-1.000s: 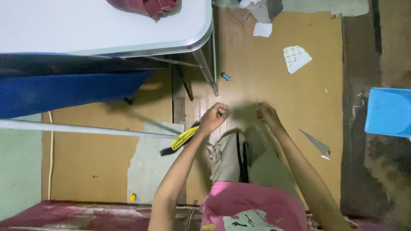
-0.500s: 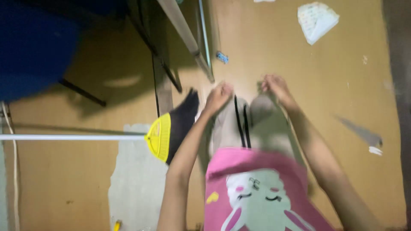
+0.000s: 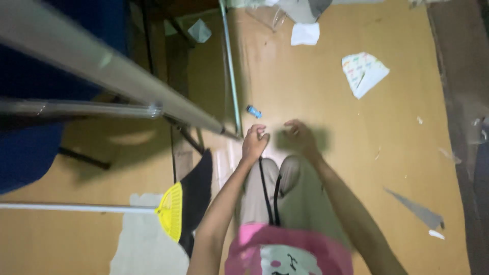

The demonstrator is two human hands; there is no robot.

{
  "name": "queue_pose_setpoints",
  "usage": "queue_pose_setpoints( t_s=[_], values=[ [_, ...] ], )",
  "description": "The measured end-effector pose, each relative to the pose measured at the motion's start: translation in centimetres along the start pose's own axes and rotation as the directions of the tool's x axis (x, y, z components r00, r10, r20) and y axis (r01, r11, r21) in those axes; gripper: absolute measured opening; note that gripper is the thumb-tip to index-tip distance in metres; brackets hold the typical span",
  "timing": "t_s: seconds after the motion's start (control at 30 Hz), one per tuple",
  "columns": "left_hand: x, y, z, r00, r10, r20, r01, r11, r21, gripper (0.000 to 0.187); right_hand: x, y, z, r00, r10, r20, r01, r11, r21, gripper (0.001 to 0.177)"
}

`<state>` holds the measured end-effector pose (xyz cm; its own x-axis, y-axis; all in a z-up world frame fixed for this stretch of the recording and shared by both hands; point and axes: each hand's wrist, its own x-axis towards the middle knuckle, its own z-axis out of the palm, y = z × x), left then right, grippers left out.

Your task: Assembling a broom handle and interacting with small objects on the floor and a desk.

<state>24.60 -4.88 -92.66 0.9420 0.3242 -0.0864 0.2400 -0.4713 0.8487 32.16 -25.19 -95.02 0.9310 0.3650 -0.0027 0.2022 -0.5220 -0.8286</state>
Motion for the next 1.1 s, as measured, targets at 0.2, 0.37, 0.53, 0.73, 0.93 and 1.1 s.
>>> queue_pose_setpoints(
  t_s=[0.2, 0.37, 0.53, 0.73, 0.93, 1.1],
  values=[
    [4.0, -3.6, 4.1, 0.918, -0.394, 0.048, 0.387, 0.915, 0.117, 0.070, 4.0, -0.7, 2.1, 0.982, 0.127, 0.137, -0.109, 0.986, -0.130, 0.048],
    [7.2, -8.4, 7.0, 0.945, -0.323, 0.049, 0.313, 0.939, 0.145, 0.087, 7.7, 2.2, 4.6, 0.966, 0.133, 0.221, -0.107, 0.986, -0.125, 0.043],
    [9.8, -5.9, 5.6, 0.951, -0.307, 0.015, 0.285, 0.898, 0.335, 0.087, 10.7, 1.6, 4.4, 0.967, 0.105, 0.233, -0.088, 0.993, -0.084, 0.044],
    [11.4, -4.6, 5.8, 0.949, -0.206, 0.237, 0.072, 0.877, 0.475, 0.072, 12.5, 3.9, 3.9, 0.961, 0.205, 0.186, -0.183, 0.975, -0.130, 0.047],
    [11.1, -4.4, 7.6, 0.978, 0.170, 0.117, -0.176, 0.983, 0.046, 0.065, 11.1, 6.2, 3.7, 0.937, 0.287, 0.198, -0.264, 0.955, -0.135, 0.057],
    [11.7, -3.7, 7.9, 0.970, -0.234, -0.063, 0.242, 0.925, 0.292, 0.054, 10.9, 8.9, 5.3, 0.995, 0.081, 0.060, -0.074, 0.991, -0.107, 0.056]
  ],
)
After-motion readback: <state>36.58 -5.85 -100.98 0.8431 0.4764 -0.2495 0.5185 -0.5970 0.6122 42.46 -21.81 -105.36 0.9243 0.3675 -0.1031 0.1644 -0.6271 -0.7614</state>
